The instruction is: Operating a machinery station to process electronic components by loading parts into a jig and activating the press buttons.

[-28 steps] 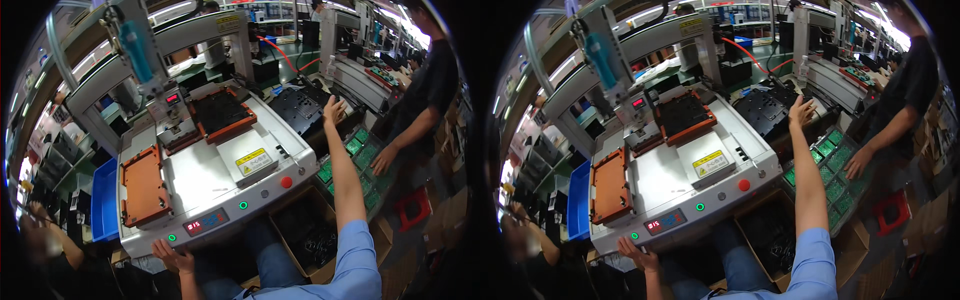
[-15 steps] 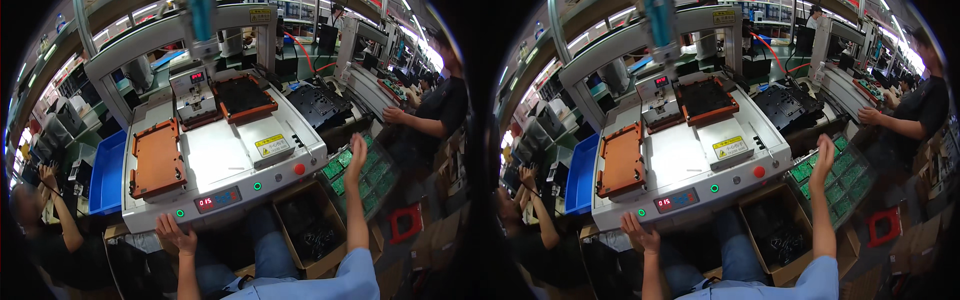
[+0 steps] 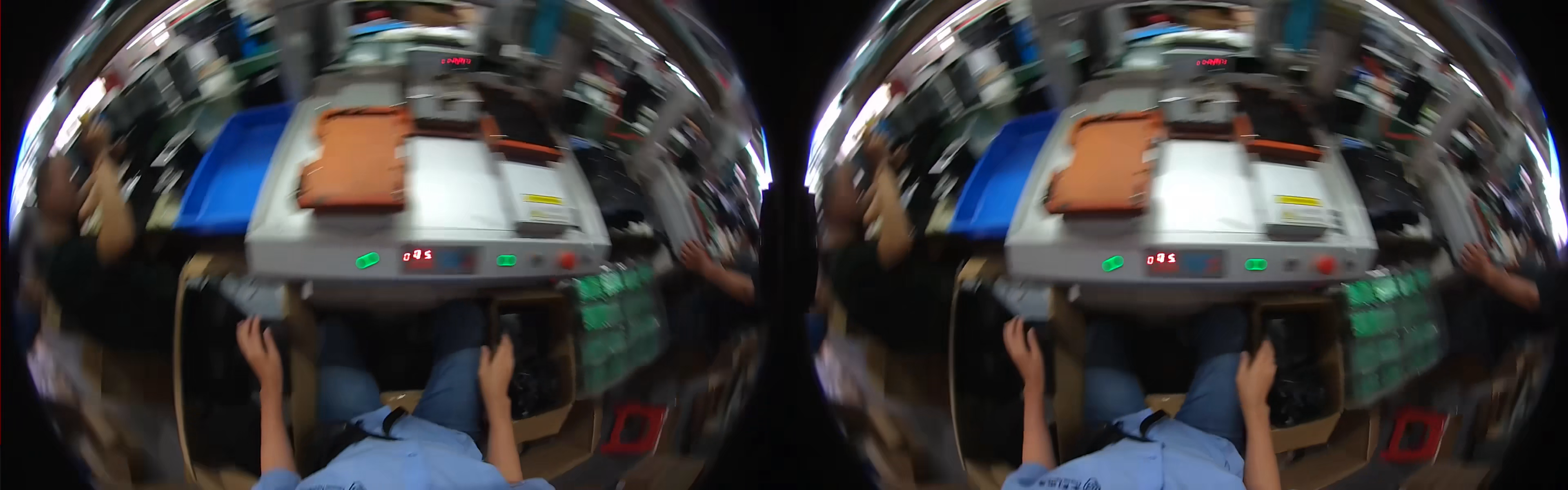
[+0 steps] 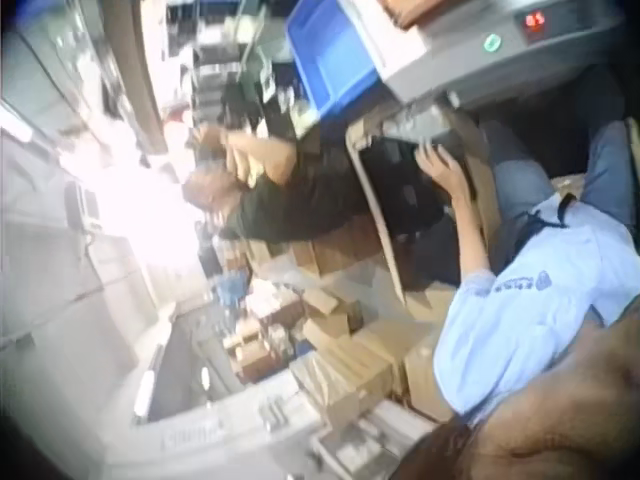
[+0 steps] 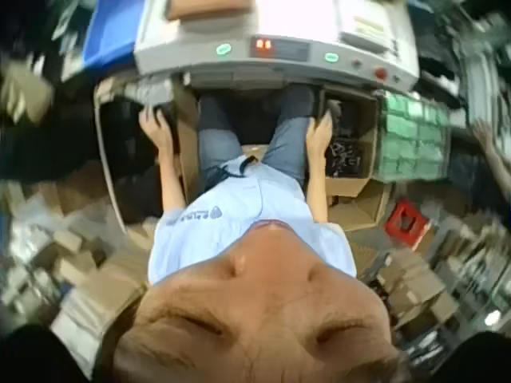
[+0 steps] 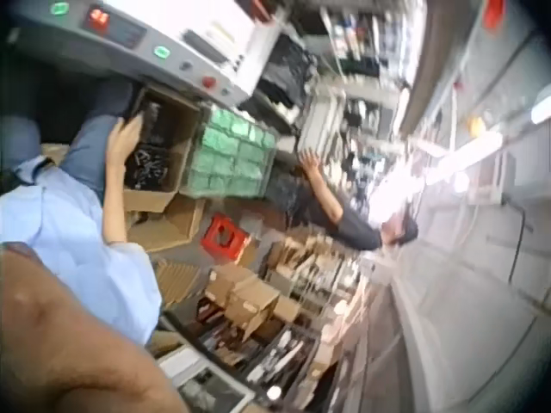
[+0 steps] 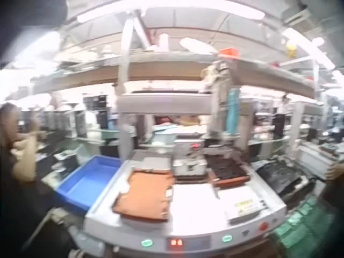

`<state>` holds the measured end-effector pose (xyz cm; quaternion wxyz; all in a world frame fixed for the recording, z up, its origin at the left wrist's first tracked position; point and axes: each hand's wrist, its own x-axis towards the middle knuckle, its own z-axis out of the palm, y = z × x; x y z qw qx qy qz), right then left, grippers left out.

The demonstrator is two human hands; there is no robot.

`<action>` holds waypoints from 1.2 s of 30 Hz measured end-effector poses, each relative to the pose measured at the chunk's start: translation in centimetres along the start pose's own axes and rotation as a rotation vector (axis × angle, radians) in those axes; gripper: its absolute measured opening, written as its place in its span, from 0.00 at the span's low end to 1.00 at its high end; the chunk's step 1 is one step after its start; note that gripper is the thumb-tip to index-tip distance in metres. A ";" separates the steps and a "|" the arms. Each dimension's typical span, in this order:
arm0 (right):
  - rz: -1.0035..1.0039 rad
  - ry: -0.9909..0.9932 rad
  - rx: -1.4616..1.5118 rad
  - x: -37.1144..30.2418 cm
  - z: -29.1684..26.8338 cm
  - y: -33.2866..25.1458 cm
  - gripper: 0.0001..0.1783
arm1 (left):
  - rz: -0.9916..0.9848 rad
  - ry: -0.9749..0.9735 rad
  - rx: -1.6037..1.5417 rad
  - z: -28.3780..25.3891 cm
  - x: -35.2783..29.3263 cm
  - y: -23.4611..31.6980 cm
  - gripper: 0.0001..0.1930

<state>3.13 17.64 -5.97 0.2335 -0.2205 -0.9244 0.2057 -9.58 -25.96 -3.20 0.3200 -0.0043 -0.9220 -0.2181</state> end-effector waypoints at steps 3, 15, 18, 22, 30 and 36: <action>0.207 -0.366 -0.104 2.4 -0.4 1.0 0.22 | -0.286 -0.025 -0.046 0.6 -4.6 -4.7 0.15; 0.022 -0.176 -0.184 2.4 2.7 2.6 0.18 | -0.169 -0.237 0.281 -1.8 -4.9 -2.3 0.36; 0.050 -0.117 0.014 3.1 1.1 1.0 0.18 | -0.303 -0.307 0.028 -0.5 -3.0 -3.2 0.41; 0.034 -0.116 0.163 3.3 1.6 1.2 0.20 | -0.373 -0.427 -0.048 -2.6 0.0 -1.1 0.40; 0.114 -0.117 0.545 2.2 -4.8 -3.5 0.10 | -0.595 -0.652 -0.702 -3.9 0.8 0.7 0.13; 0.029 -0.662 1.293 2.8 -4.1 -9.2 0.22 | -0.797 -0.913 -1.586 -0.2 -1.5 10.9 0.18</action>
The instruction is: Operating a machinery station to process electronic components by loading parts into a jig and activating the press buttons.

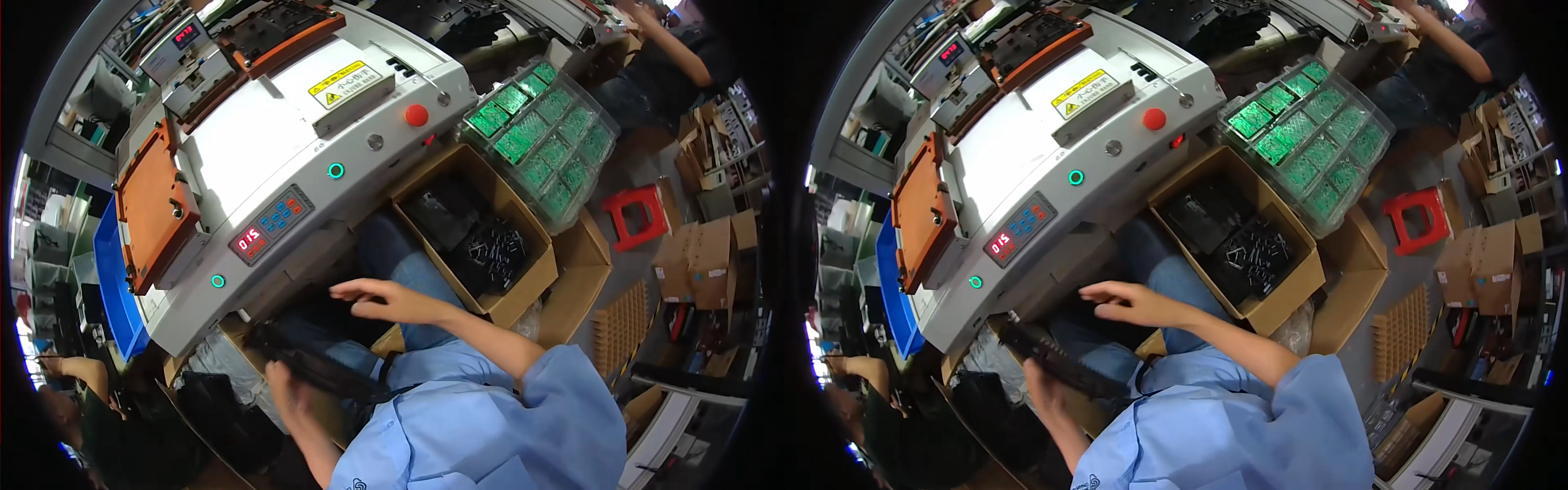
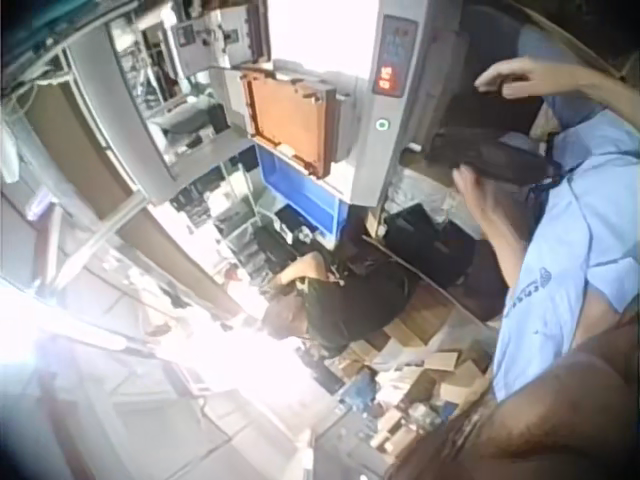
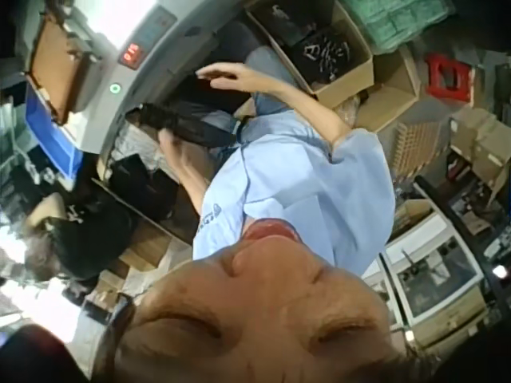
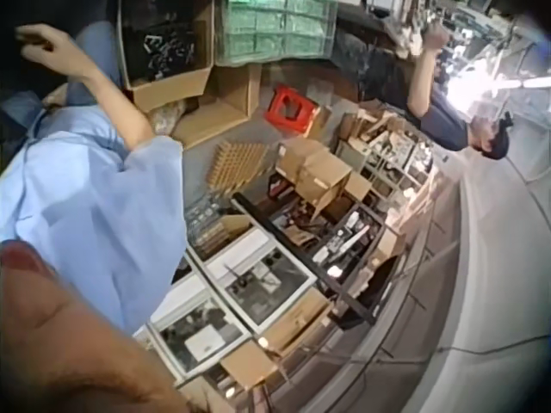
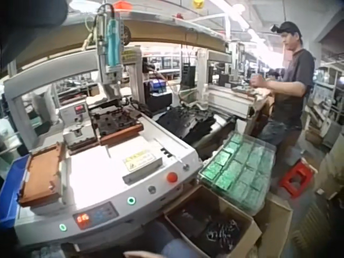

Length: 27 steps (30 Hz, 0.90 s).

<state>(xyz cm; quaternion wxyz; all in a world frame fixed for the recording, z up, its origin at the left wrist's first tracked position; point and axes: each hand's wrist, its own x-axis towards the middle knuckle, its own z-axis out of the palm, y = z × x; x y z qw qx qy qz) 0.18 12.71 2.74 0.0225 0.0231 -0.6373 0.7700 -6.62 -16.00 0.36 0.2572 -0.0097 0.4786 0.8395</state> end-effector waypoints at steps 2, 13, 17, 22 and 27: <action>-0.304 -0.060 -0.102 2.3 1.6 0.8 0.25 | -0.158 -0.200 -0.054 4.6 2.6 -4.3 0.12; 0.131 0.638 -0.083 -3.1 -6.0 -0.5 0.11 | -0.644 -0.311 -0.417 14.1 3.3 -4.7 0.30; 0.180 0.657 -0.146 -5.0 -6.3 0.5 0.10 | -0.437 -0.280 0.122 16.0 2.3 -6.4 0.26; 0.248 0.981 -0.783 -8.7 -9.0 0.0 0.10 | -0.590 -0.079 -0.045 14.6 3.1 -8.8 0.22; 0.219 0.969 -1.223 -12.1 -11.9 2.2 0.15 | -0.488 0.009 -0.068 12.9 3.1 -8.2 0.23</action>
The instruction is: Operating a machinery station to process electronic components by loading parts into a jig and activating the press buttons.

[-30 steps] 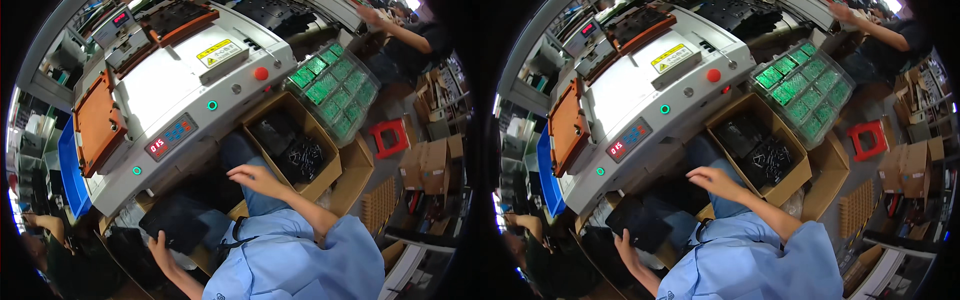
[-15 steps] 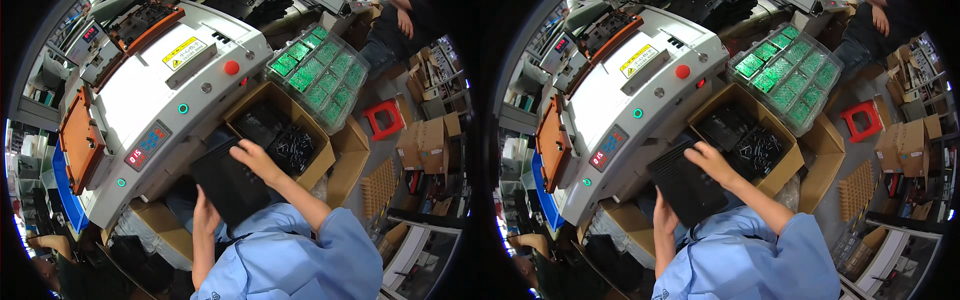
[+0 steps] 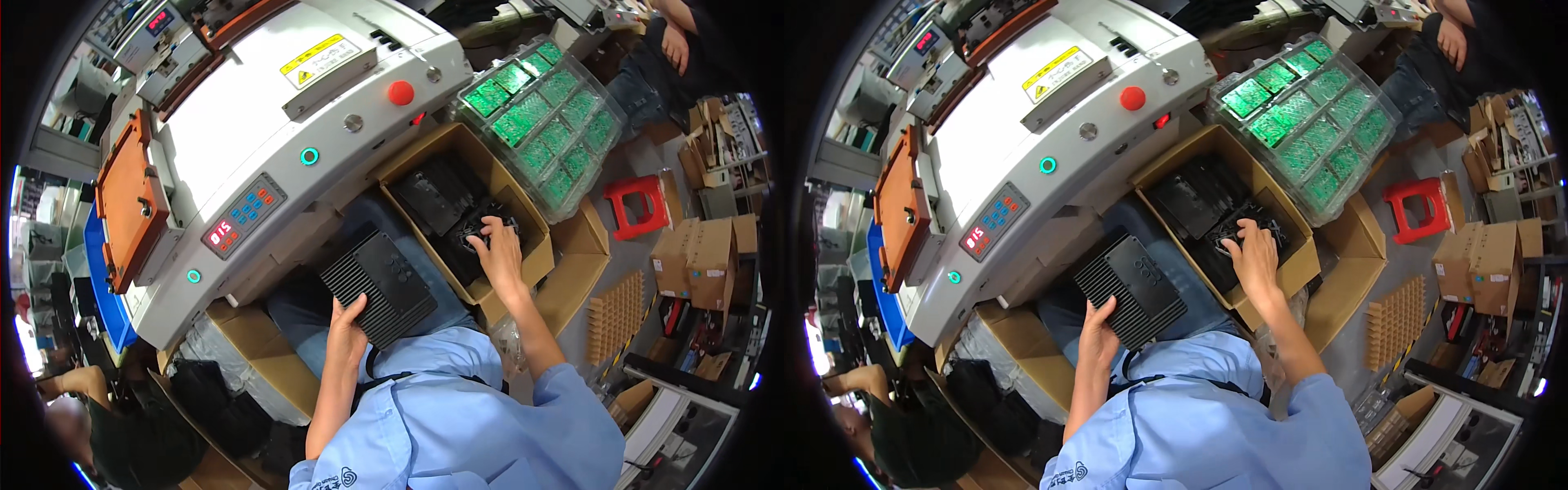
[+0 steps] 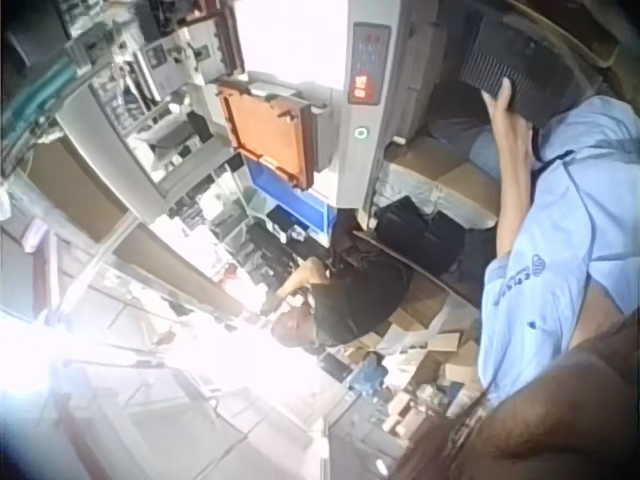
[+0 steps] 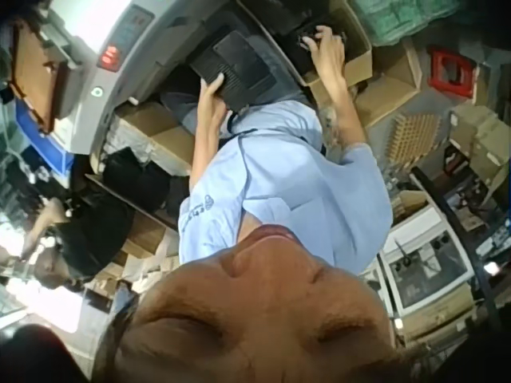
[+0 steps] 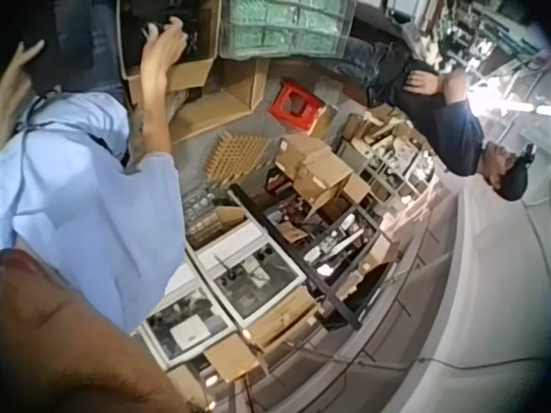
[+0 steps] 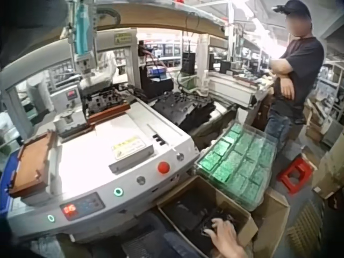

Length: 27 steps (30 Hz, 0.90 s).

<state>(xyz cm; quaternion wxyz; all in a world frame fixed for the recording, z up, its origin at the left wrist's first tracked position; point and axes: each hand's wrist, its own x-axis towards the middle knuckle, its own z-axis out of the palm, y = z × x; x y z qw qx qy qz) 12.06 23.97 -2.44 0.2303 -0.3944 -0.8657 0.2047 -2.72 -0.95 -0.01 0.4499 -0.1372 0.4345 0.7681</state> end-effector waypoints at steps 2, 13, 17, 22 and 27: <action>-0.102 -0.046 -0.100 -0.1 0.7 -0.2 0.15 | 0.010 0.027 -0.017 -0.2 -0.3 0.3 0.23; 0.190 -0.101 0.232 1.1 -2.4 2.0 0.11 | 0.011 0.013 -0.169 0.4 -1.0 0.3 0.21; 0.283 -0.087 0.407 0.4 -1.5 3.4 0.11 | 0.003 -0.015 -0.154 0.6 -0.9 0.2 0.24; 0.348 -0.123 0.749 0.9 -1.9 0.0 0.13 | 0.035 0.008 -0.123 0.4 -1.0 0.4 0.21; 0.191 -0.140 0.814 -1.1 -0.4 -8.9 0.10 | 0.042 -0.036 -0.121 1.8 -0.8 -0.9 0.27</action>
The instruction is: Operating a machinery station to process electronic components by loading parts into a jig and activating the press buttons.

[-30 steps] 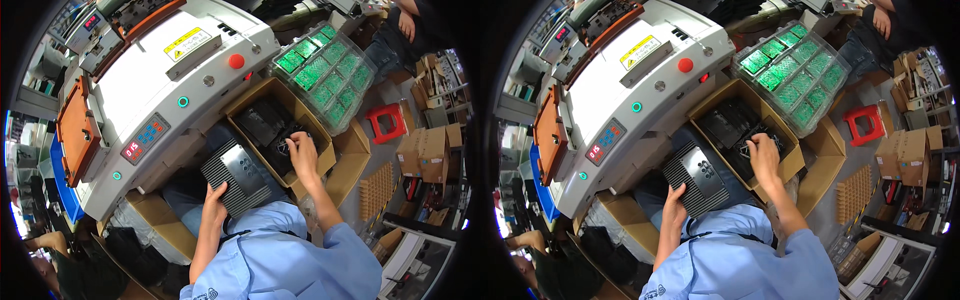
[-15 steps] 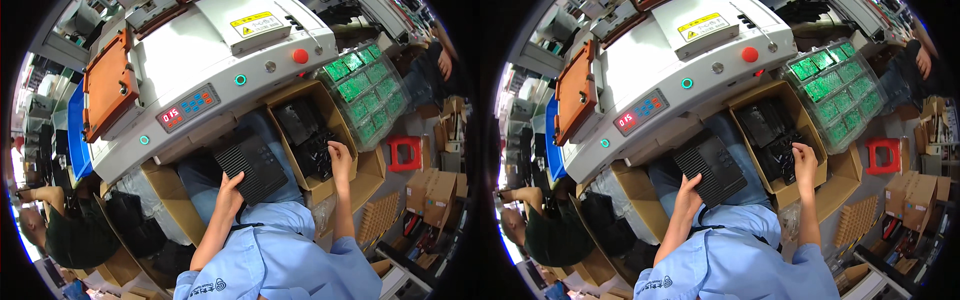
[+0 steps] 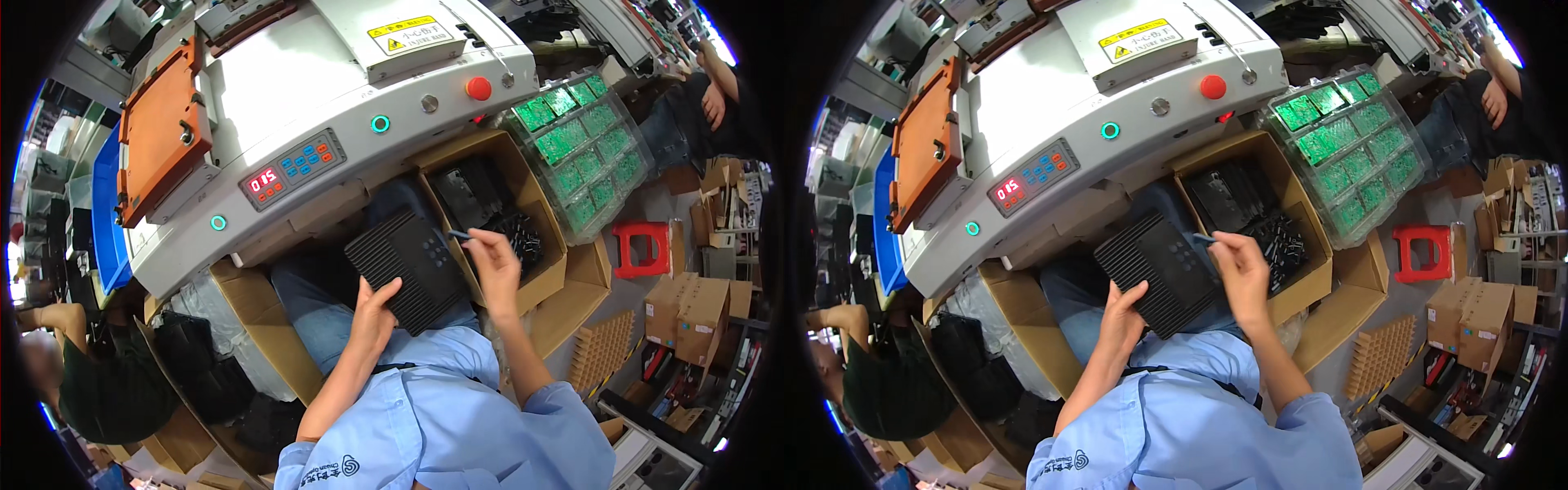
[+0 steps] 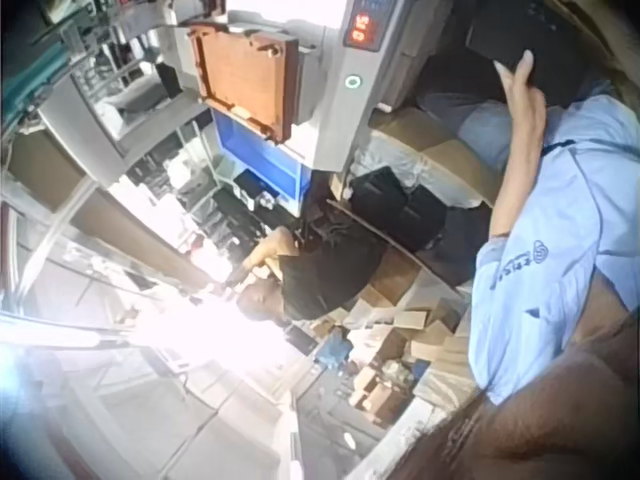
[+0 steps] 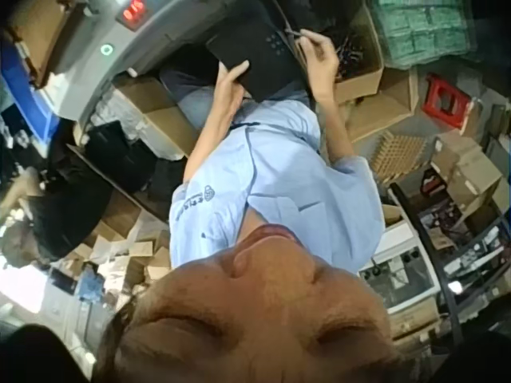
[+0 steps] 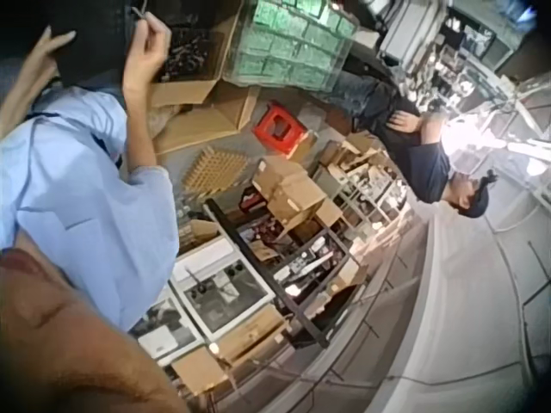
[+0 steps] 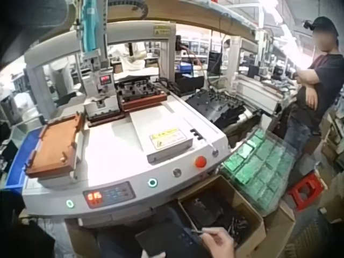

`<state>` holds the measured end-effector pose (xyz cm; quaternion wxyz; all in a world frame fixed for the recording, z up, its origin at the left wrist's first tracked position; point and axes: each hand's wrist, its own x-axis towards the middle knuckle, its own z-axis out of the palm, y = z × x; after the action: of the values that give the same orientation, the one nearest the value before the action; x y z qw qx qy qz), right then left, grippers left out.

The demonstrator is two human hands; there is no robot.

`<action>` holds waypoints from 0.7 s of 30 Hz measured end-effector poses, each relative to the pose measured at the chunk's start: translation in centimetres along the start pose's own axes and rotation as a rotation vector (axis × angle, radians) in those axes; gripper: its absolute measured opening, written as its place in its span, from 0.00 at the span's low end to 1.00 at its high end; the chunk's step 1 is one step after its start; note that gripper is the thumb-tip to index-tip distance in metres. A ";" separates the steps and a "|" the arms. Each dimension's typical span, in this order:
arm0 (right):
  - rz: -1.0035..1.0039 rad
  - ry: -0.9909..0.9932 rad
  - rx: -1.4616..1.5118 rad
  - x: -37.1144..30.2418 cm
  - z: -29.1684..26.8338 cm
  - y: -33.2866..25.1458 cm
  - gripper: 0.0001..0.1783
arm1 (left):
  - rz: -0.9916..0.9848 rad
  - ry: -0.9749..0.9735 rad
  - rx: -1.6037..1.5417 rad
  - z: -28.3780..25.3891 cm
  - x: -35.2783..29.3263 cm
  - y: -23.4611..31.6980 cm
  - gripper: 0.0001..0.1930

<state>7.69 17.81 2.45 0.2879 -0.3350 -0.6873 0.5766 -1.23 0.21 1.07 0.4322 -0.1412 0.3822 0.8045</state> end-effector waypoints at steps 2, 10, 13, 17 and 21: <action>-0.132 -0.001 -0.104 -0.4 1.8 -0.2 0.09 | 0.007 0.007 -0.008 0.8 -0.4 -0.1 0.27; -0.548 0.083 -0.412 -0.7 3.0 -0.1 0.10 | 0.050 0.018 -0.031 1.3 -0.8 0.4 0.27; -0.552 0.062 -0.449 -0.5 3.0 0.9 0.11 | 0.061 0.010 -0.028 1.5 -0.8 0.6 0.27; -0.604 0.032 -0.480 -0.4 3.0 1.0 0.12 | 0.074 0.002 -0.003 1.1 -0.6 0.5 0.27; -0.630 -0.012 -0.489 -0.7 3.1 1.5 0.13 | 0.097 -0.010 0.066 0.9 -0.6 0.6 0.27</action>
<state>5.85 15.57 0.41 0.3584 -0.1629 -0.8752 0.2812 -1.28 0.34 2.27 0.3990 -0.1045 0.4126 0.8121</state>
